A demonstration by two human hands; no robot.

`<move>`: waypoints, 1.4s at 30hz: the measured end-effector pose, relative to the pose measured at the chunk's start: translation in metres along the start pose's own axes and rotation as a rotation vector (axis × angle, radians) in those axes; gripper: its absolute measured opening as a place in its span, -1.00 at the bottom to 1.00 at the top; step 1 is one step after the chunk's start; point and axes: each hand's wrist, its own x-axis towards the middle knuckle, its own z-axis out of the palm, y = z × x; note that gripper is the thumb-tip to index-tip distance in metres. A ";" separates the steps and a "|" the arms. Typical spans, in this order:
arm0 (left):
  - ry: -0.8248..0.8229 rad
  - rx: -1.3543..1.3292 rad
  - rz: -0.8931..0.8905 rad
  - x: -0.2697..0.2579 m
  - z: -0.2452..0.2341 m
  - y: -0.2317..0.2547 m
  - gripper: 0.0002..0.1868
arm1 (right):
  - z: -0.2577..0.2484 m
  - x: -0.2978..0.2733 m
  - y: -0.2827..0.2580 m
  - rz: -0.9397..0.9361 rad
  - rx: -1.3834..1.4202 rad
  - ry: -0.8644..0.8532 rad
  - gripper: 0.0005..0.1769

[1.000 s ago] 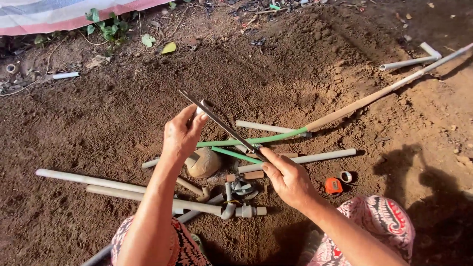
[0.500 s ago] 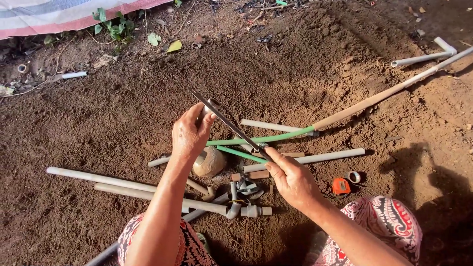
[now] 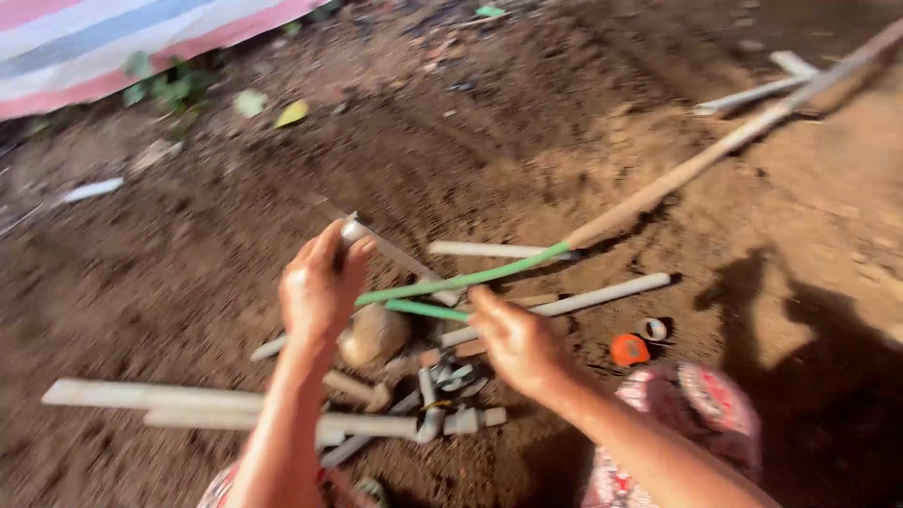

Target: Attempting to cut and join PVC pipes using a hacksaw blade and a knife while sitting on the ground.

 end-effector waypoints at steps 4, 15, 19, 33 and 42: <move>-0.017 0.210 0.142 -0.015 0.035 -0.004 -0.56 | 0.008 0.002 0.015 -0.020 -0.181 0.016 -0.62; -0.006 0.012 0.372 -0.011 0.058 0.001 -0.84 | 0.006 0.018 0.020 -0.328 -0.064 0.094 -0.82; -0.039 0.116 0.177 -0.008 0.061 -0.013 -0.62 | 0.002 0.014 0.026 -0.349 -0.072 0.053 -0.75; -0.086 0.010 0.248 -0.007 0.045 0.001 -0.91 | 0.004 0.011 0.024 -0.310 -0.088 0.022 -0.77; -0.086 0.087 -0.047 -0.002 0.030 -0.001 -0.60 | 0.012 0.000 0.032 -0.090 -0.127 0.049 -0.59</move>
